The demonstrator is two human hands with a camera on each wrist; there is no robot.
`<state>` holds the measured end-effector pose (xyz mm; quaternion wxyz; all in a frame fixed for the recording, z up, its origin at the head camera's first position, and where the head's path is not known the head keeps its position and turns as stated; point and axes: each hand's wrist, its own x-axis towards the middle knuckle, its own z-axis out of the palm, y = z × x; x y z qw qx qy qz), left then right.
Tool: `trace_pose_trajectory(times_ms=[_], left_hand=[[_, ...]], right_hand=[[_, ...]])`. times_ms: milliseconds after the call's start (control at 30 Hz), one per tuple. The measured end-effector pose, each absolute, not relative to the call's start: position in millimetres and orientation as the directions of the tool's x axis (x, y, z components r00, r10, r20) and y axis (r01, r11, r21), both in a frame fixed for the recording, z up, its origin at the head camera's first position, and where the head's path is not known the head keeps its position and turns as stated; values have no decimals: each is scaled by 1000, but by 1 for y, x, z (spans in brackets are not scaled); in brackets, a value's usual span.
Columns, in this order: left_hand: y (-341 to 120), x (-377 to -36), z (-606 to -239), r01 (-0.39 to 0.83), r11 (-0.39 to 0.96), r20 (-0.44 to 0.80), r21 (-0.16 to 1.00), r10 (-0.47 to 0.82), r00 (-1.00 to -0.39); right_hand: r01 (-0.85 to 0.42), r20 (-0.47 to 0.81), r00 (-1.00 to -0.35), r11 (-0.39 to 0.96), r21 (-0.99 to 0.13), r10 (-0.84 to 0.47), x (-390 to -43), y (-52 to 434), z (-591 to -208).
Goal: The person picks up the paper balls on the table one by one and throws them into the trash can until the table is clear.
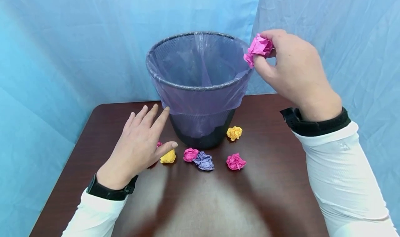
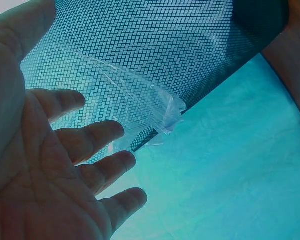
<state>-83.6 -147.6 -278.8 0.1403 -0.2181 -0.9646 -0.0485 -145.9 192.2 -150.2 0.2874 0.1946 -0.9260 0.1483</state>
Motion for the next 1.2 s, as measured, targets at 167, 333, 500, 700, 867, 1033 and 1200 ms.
trace_pose_trajectory(times_ms=[167,333,500,700,867,1033,1200], left_hand=[[-147,-84,-279,437,899,297,37,408,-863],[-146,-84,-279,441,897,302,40,410,-861],[-145,-83,-280,446,894,312,35,414,-855],[-144,-83,-281,448,893,319,37,414,-852],[-144,-84,-281,442,896,312,37,410,-857],[-143,-84,-281,438,898,308,38,407,-860],[-143,-84,-282,438,898,310,43,405,-860]], right_hand=[[-461,591,-752,874,-154,-292,-147,185,-149],[-480,587,-746,864,-149,-314,-150,177,-148],[-489,576,-749,860,-146,-328,-153,171,-149],[-486,556,-760,862,-146,-335,-156,166,-150],[-484,544,-769,863,-149,-337,-157,164,-150],[-488,538,-771,859,-155,-341,-159,164,-152],[-488,538,-771,858,-157,-340,-160,164,-154]])
